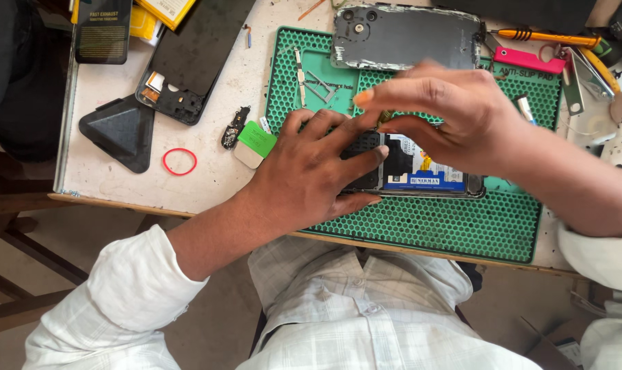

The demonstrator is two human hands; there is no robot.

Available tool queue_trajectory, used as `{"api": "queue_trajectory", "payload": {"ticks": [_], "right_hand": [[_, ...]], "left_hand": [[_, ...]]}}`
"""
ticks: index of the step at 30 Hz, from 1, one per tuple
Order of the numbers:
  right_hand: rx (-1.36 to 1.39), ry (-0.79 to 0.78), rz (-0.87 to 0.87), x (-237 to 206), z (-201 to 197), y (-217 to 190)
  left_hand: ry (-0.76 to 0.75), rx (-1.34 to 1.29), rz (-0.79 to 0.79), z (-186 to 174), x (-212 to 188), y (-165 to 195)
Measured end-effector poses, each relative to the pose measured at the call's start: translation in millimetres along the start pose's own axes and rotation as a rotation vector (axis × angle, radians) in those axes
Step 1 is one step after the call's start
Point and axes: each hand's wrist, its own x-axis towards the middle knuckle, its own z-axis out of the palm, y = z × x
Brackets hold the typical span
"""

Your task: The person uses a screwdriver to remove screws from a smartphone's internal metal shield and then lifts the shield off the motherboard. The person continues to remove additional screws from the phone's frame and places them on the mat.

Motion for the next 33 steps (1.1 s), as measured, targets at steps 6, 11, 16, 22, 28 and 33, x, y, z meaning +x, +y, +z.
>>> {"api": "queue_trajectory", "payload": {"ticks": [6, 11, 16, 22, 28, 33], "right_hand": [[-0.171, 0.104, -0.079, -10.4, 8.9, 11.2], [-0.137, 0.089, -0.041, -14.7, 3.5, 8.9], [-0.054, 0.109, -0.044, -5.9, 4.0, 4.8], [-0.006, 0.094, 0.009, -15.7, 9.5, 6.5], [-0.097, 0.192, -0.053, -19.4, 19.8, 8.4], [-0.084, 0.158, -0.039, -14.1, 13.2, 1.1]], "left_hand": [[-0.019, -0.002, -0.020, 0.8, -0.1, 1.1], [-0.014, 0.006, -0.002, -0.4, -0.5, 1.4], [-0.026, 0.002, -0.020, -1.8, 0.7, 1.9], [-0.014, -0.006, -0.005, 0.5, 1.4, 2.2], [0.000, -0.011, -0.006, -0.5, 0.5, 1.4], [0.007, -0.034, -0.004, -1.5, -0.1, 1.7]]}}
